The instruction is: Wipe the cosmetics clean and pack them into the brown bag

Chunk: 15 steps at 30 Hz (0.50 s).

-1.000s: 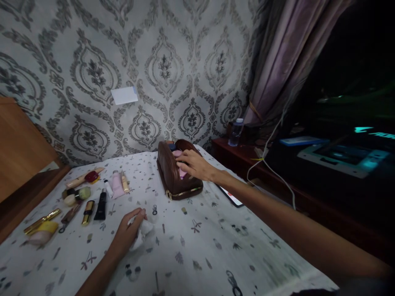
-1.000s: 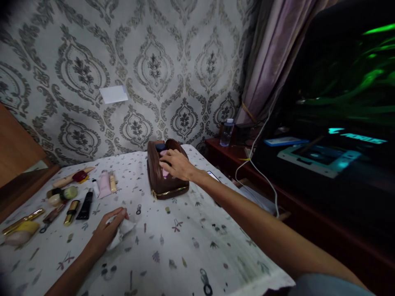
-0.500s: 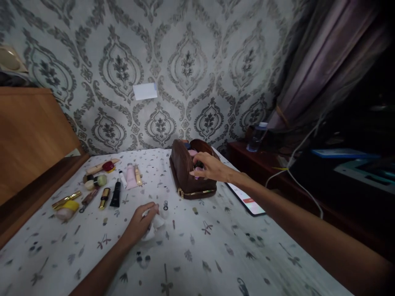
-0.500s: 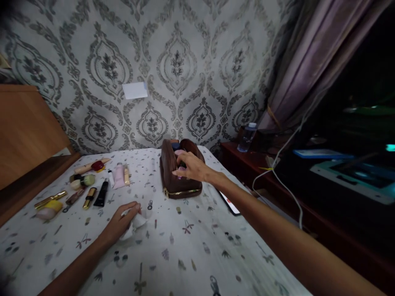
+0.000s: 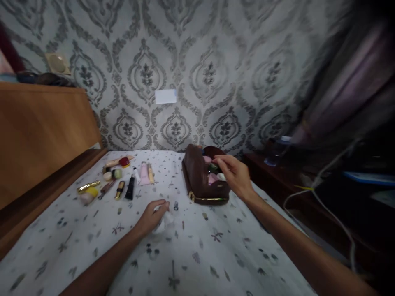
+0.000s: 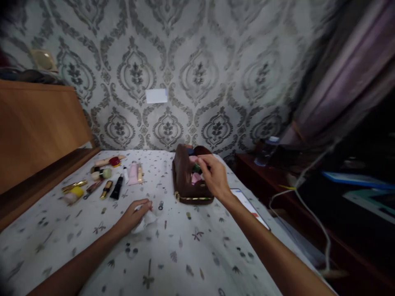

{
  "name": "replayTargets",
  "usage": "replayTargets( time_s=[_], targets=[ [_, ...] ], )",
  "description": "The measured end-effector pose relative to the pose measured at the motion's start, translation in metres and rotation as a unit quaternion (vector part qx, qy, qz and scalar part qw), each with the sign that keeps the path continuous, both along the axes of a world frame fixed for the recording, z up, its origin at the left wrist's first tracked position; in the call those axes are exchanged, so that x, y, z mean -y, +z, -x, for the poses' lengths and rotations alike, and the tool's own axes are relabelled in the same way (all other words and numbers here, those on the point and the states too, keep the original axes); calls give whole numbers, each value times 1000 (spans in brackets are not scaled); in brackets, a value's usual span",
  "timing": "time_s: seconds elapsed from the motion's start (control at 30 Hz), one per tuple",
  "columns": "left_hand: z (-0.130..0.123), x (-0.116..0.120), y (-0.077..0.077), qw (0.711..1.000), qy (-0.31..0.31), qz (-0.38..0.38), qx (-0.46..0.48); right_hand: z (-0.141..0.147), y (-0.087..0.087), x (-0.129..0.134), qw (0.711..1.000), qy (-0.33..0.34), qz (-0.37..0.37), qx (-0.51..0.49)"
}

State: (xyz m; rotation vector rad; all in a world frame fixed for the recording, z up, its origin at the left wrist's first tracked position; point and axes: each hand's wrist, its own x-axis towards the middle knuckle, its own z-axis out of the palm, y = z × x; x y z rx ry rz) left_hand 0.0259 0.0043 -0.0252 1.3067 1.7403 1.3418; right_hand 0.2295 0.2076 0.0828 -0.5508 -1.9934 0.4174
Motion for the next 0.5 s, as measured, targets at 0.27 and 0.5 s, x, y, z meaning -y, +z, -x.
replayTargets(
  time_s=[0.27, 0.5],
  targets=[
    [13, 4, 13, 992, -7, 20, -120, 47, -58, 94, 981, 178, 41, 72],
    [57, 18, 40, 935, 107, 65, -332, 109, -102, 123, 939, 267, 178, 120]
  ],
)
